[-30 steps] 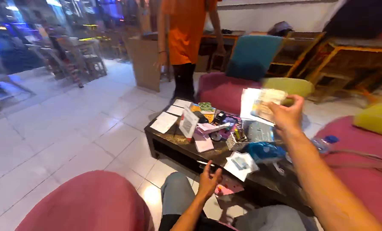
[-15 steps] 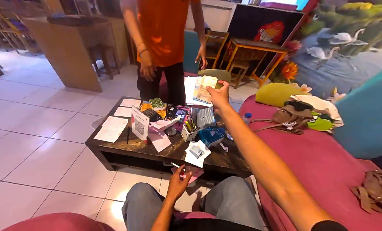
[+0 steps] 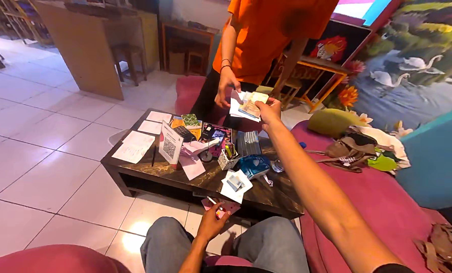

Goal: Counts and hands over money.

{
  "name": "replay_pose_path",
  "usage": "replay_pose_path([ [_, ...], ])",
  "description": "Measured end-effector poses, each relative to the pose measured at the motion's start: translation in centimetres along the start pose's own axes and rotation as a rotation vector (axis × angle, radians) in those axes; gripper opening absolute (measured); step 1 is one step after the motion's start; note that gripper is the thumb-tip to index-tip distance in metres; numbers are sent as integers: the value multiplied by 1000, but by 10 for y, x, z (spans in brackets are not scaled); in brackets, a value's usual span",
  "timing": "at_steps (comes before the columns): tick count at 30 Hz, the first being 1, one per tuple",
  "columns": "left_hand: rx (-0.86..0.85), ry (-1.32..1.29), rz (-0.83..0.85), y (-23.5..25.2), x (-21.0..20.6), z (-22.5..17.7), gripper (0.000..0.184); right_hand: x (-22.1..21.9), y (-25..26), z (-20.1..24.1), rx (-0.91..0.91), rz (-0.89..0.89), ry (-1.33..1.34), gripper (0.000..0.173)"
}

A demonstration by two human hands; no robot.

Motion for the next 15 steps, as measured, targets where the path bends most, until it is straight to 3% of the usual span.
replay_pose_path([
  [5,15,29,24,2,-2,4,63,-14,12,4,-13,-2,-30,77],
  [15,45,30,19,-1,0,9,58,-35,35,7,-7,65,10,56],
])
Point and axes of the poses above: each hand's wrist, its own y-axis towards the middle knuckle, its own x-axis out of the back of the hand, z = x × y, the point moved 4 cm from there along y, towards the middle knuckle, and after that the axes turned 11 degrees about -x, right-handed, at the moved point
